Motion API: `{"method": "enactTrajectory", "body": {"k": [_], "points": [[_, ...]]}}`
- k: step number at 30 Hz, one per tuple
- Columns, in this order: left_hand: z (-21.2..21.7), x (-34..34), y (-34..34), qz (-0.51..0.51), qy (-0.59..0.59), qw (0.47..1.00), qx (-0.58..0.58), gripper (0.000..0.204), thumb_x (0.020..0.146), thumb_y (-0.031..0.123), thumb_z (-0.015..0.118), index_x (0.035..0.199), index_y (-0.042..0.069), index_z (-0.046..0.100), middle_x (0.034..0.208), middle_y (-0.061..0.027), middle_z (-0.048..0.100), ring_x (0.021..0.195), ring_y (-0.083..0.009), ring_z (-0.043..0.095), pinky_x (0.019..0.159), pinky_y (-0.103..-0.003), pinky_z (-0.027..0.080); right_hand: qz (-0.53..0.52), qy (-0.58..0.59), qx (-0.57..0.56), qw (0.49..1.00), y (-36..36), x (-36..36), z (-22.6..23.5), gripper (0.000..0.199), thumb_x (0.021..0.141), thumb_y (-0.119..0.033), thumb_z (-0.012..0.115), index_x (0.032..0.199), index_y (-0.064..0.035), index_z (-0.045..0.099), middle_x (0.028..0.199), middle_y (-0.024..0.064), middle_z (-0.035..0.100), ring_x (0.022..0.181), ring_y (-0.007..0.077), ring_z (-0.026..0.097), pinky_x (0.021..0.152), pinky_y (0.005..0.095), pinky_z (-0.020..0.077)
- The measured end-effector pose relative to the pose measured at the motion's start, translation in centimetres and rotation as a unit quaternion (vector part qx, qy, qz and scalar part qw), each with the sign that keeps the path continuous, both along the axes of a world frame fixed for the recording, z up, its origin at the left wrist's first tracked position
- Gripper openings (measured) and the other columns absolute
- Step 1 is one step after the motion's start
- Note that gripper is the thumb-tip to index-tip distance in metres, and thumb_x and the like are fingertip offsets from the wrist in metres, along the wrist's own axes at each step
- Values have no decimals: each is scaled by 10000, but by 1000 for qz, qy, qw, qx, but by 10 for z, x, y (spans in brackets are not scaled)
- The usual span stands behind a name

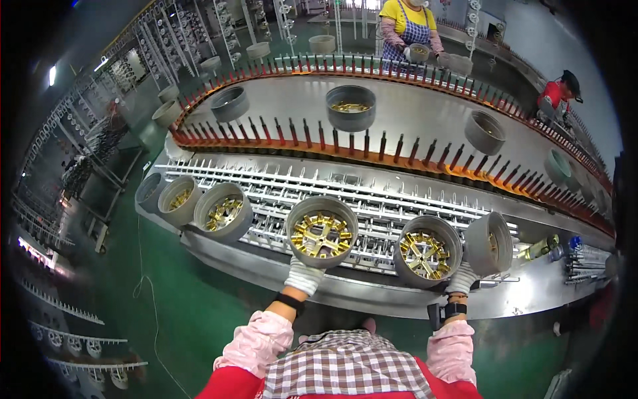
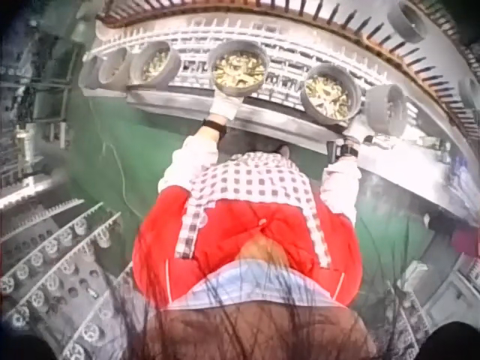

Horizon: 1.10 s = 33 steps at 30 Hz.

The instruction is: The recorder is unloading finished plastic/metal parts from a conveyor system and placing them into containers, while also interacting with an overhead line.

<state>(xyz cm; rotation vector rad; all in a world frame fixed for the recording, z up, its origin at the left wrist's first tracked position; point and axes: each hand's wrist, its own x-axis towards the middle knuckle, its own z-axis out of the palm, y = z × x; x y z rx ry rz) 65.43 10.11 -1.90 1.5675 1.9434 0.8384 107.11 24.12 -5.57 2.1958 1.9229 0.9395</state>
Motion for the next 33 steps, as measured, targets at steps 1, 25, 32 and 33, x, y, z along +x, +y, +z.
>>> {"method": "enactTrajectory", "body": {"k": [1,25,32,33], "points": [[-3,-1,2,-2,3,1000,2,340,893,284,421,1146,74,512,1180,-95,546,1095,-244,502,959,-367,378,21,-15,-9,1000,-4,-1,0,213,826,-94,418,661,-54,548,554,30,549,428,151,544,358,331,415],[-12,-50,-27,-80,472,875,64,204,822,92,448,919,73,625,1010,-119,637,907,-297,613,741,-404,485,138,-48,59,988,-16,-16,9,98,756,-109,494,696,-74,562,563,76,572,503,228,585,468,390,465],[30,68,-49,24,-196,974,108,284,850,147,559,1104,22,530,1007,-187,572,893,-281,566,785,-361,443,82,214,-63,971,-22,-30,24,167,794,-128,472,831,-53,616,775,126,629,716,287,608,626,421,470],[34,83,-39,-88,-184,978,51,290,849,125,551,1118,22,516,1017,-176,567,888,-278,565,792,-361,444,77,229,-74,967,-22,-31,25,173,798,-132,469,844,-53,615,792,127,627,734,288,604,642,422,465]]}}
